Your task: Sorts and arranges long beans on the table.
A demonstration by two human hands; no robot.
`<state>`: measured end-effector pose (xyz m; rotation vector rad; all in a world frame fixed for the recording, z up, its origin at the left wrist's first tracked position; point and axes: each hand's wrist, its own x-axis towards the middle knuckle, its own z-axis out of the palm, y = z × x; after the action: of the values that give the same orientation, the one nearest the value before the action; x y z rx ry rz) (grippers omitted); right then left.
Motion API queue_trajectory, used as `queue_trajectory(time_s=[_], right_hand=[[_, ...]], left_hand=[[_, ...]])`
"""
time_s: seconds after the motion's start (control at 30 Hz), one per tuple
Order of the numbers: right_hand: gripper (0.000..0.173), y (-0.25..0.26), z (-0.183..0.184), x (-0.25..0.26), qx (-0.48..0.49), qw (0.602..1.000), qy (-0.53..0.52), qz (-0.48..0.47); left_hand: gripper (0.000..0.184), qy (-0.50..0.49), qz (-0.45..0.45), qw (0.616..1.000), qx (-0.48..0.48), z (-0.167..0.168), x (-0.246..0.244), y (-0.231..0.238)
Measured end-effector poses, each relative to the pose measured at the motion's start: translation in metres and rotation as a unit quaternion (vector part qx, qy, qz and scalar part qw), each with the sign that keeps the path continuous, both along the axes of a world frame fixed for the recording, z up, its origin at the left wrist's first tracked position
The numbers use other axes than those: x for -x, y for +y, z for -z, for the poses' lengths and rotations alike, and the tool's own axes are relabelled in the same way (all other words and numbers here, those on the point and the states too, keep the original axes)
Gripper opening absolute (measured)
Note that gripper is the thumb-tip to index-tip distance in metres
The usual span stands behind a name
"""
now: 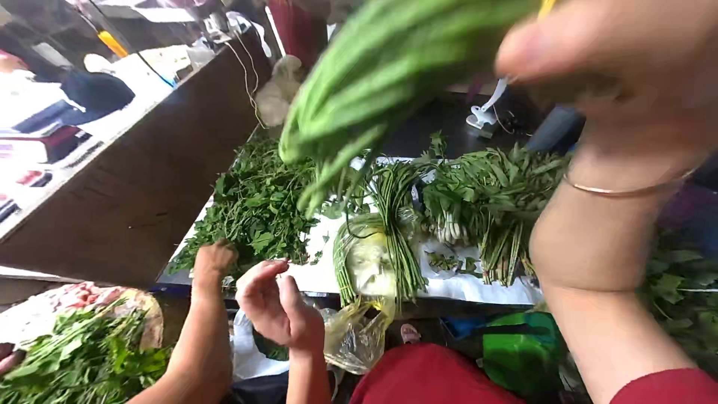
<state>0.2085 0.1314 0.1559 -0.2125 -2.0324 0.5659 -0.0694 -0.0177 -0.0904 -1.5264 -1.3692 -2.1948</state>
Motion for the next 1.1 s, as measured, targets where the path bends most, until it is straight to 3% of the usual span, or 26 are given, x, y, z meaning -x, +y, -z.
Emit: queue_trajectory(time_s=[0.07, 0.13, 0.17, 0.2, 0.27, 0.33, 0.4, 0.47, 0.57, 0.7, 0.93, 1.1], right_hand=[[0.016, -0.012, -0.003, 0.015, -0.074, 0.987, -0.143, -0.024], [0.020, -0.020, 0.010, 0.034, -0.119, 0.954, -0.265, -0.076], [0.020, -0.022, 0.019, 0.043, -0.130, 0.935, -0.316, -0.096], [0.021, -0.022, 0.028, 0.050, -0.128, 0.919, -0.359, -0.100], [0.025, -0.010, 0.043, 0.059, -0.091, 0.909, -0.400, -0.079], [0.035, 0.016, 0.059, 0.058, -0.043, 0.947, -0.315, -0.033], [0.039, 0.035, 0.071, 0.046, -0.004, 0.983, -0.181, 0.043], [0.029, 0.028, 0.090, 0.034, 0.023, 0.992, -0.076, 0.098], [0.018, -0.002, 0.146, 0.047, 0.033, 0.992, -0.022, 0.124], [0.015, -0.015, 0.206, 0.074, -0.043, 0.969, 0.023, 0.242], [0.013, -0.015, 0.220, 0.070, 0.023, 0.966, -0.032, 0.256], [0.017, 0.006, 0.220, 0.055, 0.011, 0.947, -0.071, 0.312]], left_hand=[[0.047, 0.119, 0.006, 0.993, 0.016, -0.040, -0.012, -0.001], [0.078, 0.202, 0.032, 0.974, 0.096, -0.069, -0.024, 0.006], [0.081, 0.215, 0.077, 0.963, 0.143, -0.075, -0.028, 0.013], [0.074, 0.195, 0.141, 0.952, 0.190, -0.073, -0.032, 0.021], [0.041, 0.055, 0.309, 0.912, 0.263, -0.050, -0.038, 0.043], [0.035, -0.097, 0.398, 0.863, 0.296, -0.020, -0.047, 0.056], [0.036, -0.219, 0.394, 0.841, 0.299, -0.003, -0.058, 0.059], [0.033, -0.273, 0.374, 0.837, 0.292, 0.002, -0.066, 0.061], [0.033, -0.286, 0.363, 0.835, 0.297, -0.001, -0.072, 0.063], [0.044, -0.261, 0.325, 0.845, 0.334, -0.007, -0.085, 0.061], [0.048, -0.189, 0.264, 0.859, 0.397, -0.004, -0.094, 0.051], [0.046, -0.184, 0.294, 0.823, 0.450, -0.005, -0.095, 0.052]])
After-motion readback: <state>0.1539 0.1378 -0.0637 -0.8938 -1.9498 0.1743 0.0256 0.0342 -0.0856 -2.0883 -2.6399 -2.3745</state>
